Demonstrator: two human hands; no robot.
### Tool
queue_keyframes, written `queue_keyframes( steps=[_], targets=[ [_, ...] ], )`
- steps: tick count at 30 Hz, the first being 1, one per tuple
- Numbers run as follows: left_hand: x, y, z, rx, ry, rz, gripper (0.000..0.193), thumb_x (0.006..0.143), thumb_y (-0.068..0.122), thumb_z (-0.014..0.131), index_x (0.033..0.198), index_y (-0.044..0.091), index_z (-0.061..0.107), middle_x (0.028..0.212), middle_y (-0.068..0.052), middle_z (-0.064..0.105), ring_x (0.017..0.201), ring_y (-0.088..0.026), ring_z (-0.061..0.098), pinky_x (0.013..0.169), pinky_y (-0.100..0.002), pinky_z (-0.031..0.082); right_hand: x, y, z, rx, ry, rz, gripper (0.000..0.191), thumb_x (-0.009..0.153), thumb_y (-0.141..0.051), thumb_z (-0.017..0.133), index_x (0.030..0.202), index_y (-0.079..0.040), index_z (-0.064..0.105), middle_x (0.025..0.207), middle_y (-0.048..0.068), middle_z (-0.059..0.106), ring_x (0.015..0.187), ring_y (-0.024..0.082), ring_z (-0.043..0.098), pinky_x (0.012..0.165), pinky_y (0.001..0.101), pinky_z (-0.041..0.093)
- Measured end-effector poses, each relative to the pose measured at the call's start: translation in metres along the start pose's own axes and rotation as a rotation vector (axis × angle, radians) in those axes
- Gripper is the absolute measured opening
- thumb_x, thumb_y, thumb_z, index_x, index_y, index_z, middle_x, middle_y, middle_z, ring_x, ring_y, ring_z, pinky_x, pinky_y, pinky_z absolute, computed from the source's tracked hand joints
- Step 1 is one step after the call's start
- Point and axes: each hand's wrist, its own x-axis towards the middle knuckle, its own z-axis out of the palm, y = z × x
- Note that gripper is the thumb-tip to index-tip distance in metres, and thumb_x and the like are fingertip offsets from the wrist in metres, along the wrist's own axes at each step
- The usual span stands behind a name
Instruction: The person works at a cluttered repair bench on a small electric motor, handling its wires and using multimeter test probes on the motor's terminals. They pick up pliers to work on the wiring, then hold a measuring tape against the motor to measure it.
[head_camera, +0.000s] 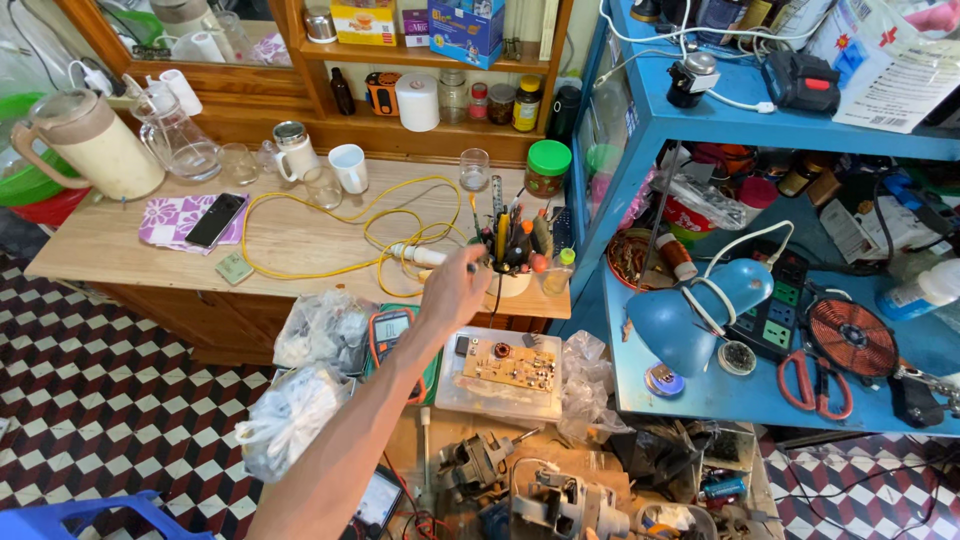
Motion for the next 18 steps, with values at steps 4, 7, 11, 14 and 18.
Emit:
queue_keyframes(
  steps=[4,7,11,14,18],
  targets=[
    [0.094,0.010,0.028,0.134,0.207,0.260,0.055,0.085,0.004,0.064,0.139,0.006,0.052,0.126,-0.025,0.064,0.098,-0.049,0.063,0.081,-0.057,0.051,-0.003,0.000,-0.015,0.004,-0.040,0.007,0.057,0.087,-0.007,0.063,0.142,-0.024,0.057,0.077,0.007,0.069,0.065,0.012,0.065,0.064,0.0261,0.051],
    [0.131,0.019,0.040,0.392,0.044,0.239,0.053,0.086,-0.002,0.062,0.137,0.011,0.055,0.131,-0.021,0.063,0.094,-0.047,0.065,0.078,-0.059,0.052,0.013,0.028,-0.008,0.022,-0.066,0.013,0.055,0.087,-0.007,0.063,0.140,-0.022,0.059,0.080,0.008,0.070,0.067,0.012,0.066,0.065,0.0264,0.051],
    [0.163,0.026,0.046,0.601,-0.149,0.310,0.023,0.087,0.010,0.070,0.109,0.017,0.075,0.107,-0.018,0.072,0.089,-0.042,0.069,0.078,-0.054,0.055,0.018,0.070,0.001,0.044,-0.081,0.011,0.052,0.087,-0.007,0.064,0.137,-0.020,0.061,0.084,0.008,0.071,0.070,0.012,0.067,0.066,0.0269,0.052],
    [0.177,0.020,0.047,0.621,-0.252,0.459,0.010,0.085,0.012,0.074,0.093,0.016,0.080,0.091,-0.016,0.074,0.083,-0.039,0.071,0.076,-0.050,0.057,-0.003,0.077,0.003,0.072,-0.097,0.021,0.049,0.088,-0.007,0.064,0.135,-0.019,0.063,0.086,0.008,0.072,0.072,0.012,0.068,0.067,0.0273,0.053],
    [0.168,0.007,0.040,0.584,-0.338,0.483,0.012,0.077,0.010,0.074,0.087,0.014,0.079,0.083,-0.015,0.074,0.076,-0.036,0.072,0.074,-0.046,0.059,-0.001,0.062,0.003,0.087,-0.066,-0.001,0.046,0.088,-0.007,0.064,0.132,-0.017,0.065,0.090,0.009,0.074,0.074,0.012,0.069,0.069,0.0278,0.054]
  ],
)
